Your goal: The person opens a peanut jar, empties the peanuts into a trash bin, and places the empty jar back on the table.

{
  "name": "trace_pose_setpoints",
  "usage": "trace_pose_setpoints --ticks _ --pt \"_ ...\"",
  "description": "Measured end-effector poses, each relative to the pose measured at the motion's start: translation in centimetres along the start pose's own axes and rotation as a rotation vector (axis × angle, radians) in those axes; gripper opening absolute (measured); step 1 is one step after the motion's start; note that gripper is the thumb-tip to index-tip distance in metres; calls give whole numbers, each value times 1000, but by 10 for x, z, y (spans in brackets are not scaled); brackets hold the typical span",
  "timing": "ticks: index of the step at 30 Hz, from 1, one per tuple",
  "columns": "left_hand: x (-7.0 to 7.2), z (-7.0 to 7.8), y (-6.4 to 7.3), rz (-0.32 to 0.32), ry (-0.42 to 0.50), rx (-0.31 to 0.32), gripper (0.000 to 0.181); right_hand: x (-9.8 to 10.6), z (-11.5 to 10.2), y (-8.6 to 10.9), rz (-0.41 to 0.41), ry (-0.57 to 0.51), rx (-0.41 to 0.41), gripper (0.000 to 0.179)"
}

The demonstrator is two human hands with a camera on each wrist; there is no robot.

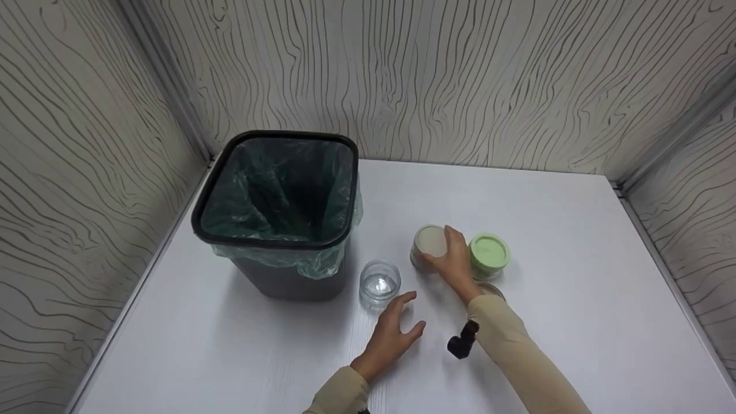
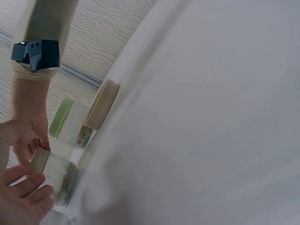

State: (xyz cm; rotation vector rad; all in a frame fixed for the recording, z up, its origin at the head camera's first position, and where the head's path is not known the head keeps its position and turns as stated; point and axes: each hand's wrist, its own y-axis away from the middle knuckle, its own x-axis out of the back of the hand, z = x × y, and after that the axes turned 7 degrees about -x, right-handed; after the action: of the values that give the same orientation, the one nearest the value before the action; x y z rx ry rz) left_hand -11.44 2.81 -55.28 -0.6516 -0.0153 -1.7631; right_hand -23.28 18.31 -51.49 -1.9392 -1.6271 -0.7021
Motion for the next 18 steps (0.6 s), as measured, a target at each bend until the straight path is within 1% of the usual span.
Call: trace_pose_setpoints --ticks 4,8,12,16,18 --pt "1 0 1 -3 4 23 49 -1 1 0 7 -4 -20 76" --pt "1 0 1 2 10 18 48 -1 3 2 30 -22 -18 76" --pt "0 -1 2 4 12 7 48 0 4 4 44 -5 10 75" --pt "-1 0 1 4 11 10 47 4 4 6 29 24 4 76" --pt "-1 0 1 1 12 14 47 6 4 6 43 34 13 75"
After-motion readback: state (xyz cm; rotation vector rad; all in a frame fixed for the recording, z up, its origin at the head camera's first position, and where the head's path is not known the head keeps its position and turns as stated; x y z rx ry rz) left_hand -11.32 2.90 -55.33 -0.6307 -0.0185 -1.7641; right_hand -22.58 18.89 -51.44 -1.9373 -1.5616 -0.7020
